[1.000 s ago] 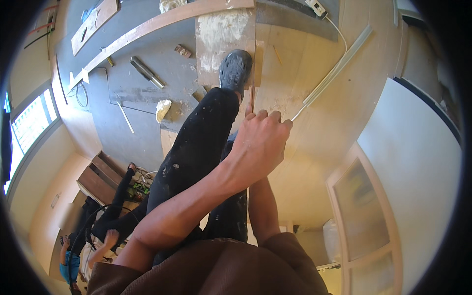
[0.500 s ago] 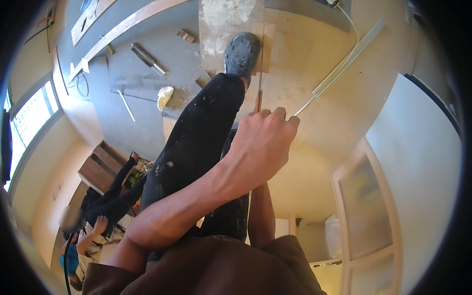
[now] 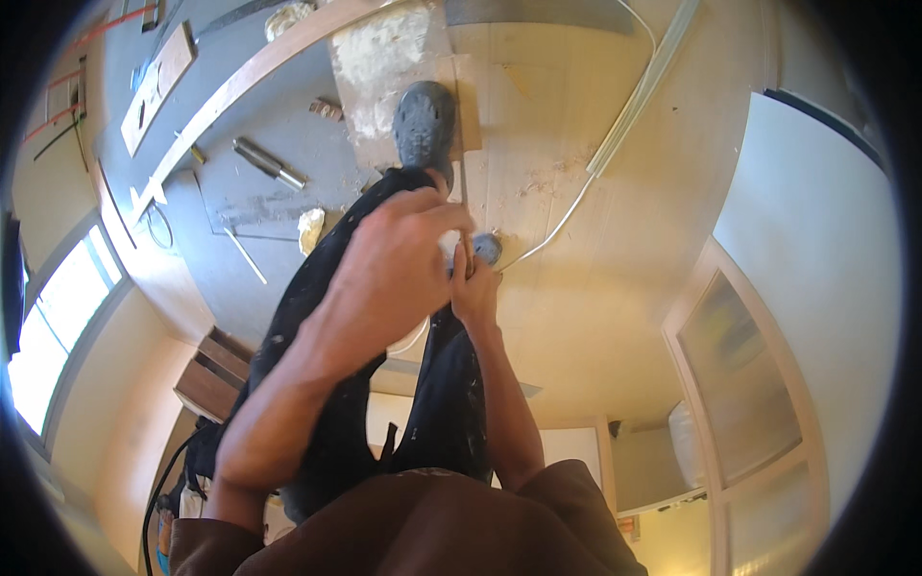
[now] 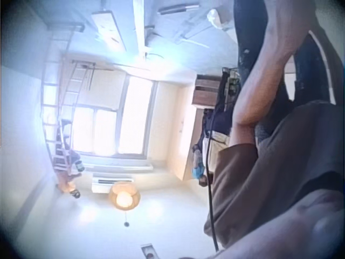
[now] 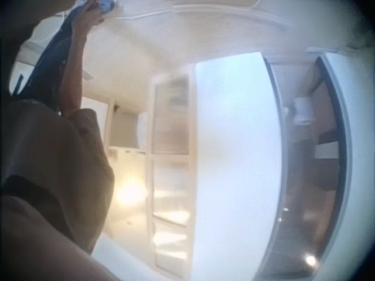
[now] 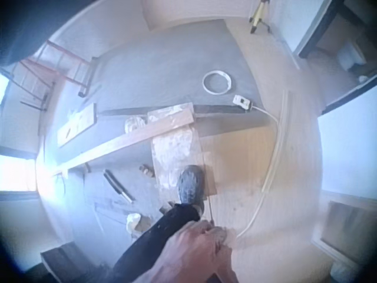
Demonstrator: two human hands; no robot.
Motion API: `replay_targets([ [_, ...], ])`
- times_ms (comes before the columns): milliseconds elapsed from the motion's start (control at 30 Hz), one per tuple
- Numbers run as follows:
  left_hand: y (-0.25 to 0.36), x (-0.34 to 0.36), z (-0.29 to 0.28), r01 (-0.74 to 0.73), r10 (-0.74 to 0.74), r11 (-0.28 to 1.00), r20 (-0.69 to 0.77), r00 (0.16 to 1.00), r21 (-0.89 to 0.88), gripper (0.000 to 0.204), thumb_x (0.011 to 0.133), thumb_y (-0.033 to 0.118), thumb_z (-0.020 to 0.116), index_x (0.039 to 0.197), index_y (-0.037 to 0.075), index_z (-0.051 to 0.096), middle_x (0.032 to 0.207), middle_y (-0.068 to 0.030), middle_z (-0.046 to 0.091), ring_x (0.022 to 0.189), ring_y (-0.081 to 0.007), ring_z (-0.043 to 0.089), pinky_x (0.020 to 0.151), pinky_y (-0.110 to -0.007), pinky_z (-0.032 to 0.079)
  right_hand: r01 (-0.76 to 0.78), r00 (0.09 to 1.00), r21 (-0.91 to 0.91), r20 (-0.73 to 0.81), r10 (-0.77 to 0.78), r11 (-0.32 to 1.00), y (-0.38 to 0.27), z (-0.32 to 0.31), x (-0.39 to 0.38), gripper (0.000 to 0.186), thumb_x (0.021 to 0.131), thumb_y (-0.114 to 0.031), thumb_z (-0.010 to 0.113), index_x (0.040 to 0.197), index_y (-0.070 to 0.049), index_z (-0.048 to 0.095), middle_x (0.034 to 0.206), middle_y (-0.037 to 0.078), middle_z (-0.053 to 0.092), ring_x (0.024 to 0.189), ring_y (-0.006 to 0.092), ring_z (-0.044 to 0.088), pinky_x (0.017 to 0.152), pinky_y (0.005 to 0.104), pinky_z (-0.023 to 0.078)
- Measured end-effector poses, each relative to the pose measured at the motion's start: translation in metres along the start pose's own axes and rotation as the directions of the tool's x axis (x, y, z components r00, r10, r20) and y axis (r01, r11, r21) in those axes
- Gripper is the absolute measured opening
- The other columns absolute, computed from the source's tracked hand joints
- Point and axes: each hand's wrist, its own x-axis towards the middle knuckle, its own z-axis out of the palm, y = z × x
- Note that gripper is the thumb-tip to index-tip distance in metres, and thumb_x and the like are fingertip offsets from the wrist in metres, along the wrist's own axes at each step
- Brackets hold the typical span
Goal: The person uses a hand saw to cut a small piece of wood placed on the floor. They hold the wood steady with their left hand and saw with their right hand, repeating the motion until the cut is complete.
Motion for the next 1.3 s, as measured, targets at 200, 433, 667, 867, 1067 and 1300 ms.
replay_targets([
  [200, -0.061, 0.194, 0.067, -0.324, 0.300, 0.883, 0.123, 0.946, 0.340, 0.020, 0.073, 0.004, 0.066, 0.092, 0.001, 0.071, 0.100, -0.0241, 0.069, 0.098, -0.0446, 0.068, 0.085, -0.050, 0.056, -0.072, 0.994, 0.057, 0.083, 0.067, 0.996, -0.023, 0.000, 0.013, 0.054, 0.100, -0.048, 0.061, 0.080, 0.002, 0.065, 0.064, 0.028, 0.062, 0.061, 0.0442, 0.065, 0.058, 0.0510, 0.049],
  [433, -0.252, 0.366, 0.291, -0.359, 0.050, 0.582, 0.408, 0.912, 0.730, 0.022, 0.088, 0.014, 0.067, 0.109, 0.010, 0.073, 0.118, -0.0156, 0.068, 0.113, -0.0338, 0.067, 0.095, -0.046, 0.056, 0.003, 0.958, 0.057, 0.285, -0.020, 0.998, -0.032, -0.034, 0.027, 0.055, 0.098, -0.052, 0.063, 0.084, 0.001, 0.062, 0.059, 0.026, 0.064, 0.059, 0.0465, 0.068, 0.058, 0.0523, 0.056],
  [667, -0.326, 0.422, 0.374, -0.411, 0.094, 0.300, 0.402, 0.911, 0.861, 0.031, 0.091, 0.006, 0.065, 0.121, 0.014, 0.067, 0.123, -0.0117, 0.066, 0.118, -0.0336, 0.064, 0.097, -0.049, 0.053, 0.071, 0.929, 0.212, 0.343, -0.142, 0.975, 0.024, -0.049, 0.050, 0.054, 0.094, -0.051, 0.068, 0.085, 0.001, 0.058, 0.053, 0.020, 0.060, 0.048, 0.0406, 0.065, 0.047, 0.0483, 0.053],
  [867, -0.301, 0.426, 0.312, -0.582, 0.271, 0.321, 0.516, 0.813, 0.748, 0.032, 0.096, 0.016, 0.058, 0.126, 0.021, 0.070, 0.117, -0.0059, 0.070, 0.109, -0.0271, 0.068, 0.095, -0.045, 0.054, 0.164, 0.921, 0.097, 0.340, -0.188, 0.982, 0.018, -0.061, 0.055, 0.052, 0.095, -0.048, 0.068, 0.088, 0.004, 0.063, 0.060, 0.022, 0.063, 0.057, 0.0434, 0.067, 0.053, 0.0483, 0.054],
  [1067, -0.036, 0.407, 0.254, -0.557, 0.516, 0.656, 0.237, 0.823, 0.509, 0.025, 0.078, 0.009, 0.070, 0.103, 0.008, 0.065, 0.097, -0.0209, 0.070, 0.099, -0.0386, 0.069, 0.088, -0.050, 0.054, 0.072, 0.979, 0.218, 0.169, -0.111, 0.973, 0.040, -0.009, 0.053, 0.058, 0.107, -0.045, 0.050, 0.103, 0.009, 0.069, 0.088, 0.030, 0.070, 0.079, 0.0450, 0.068, 0.072, 0.0525, 0.051],
  [1300, -0.167, 0.079, -0.135, -0.118, 0.042, 0.993, -0.853, 0.520, -0.022, 0.020, 0.083, -0.001, 0.057, 0.103, 0.001, 0.063, 0.101, -0.0227, 0.066, 0.101, -0.0425, 0.062, 0.087, -0.050, 0.049, 0.228, 0.966, -0.023, 0.128, -0.223, 0.973, 0.042, 0.016, 0.050, 0.080, 0.108, -0.058, 0.041, 0.105, 0.018, 0.067, 0.094, 0.035, 0.070, 0.082, 0.0497, 0.065, 0.076, 0.0566, 0.047],
])
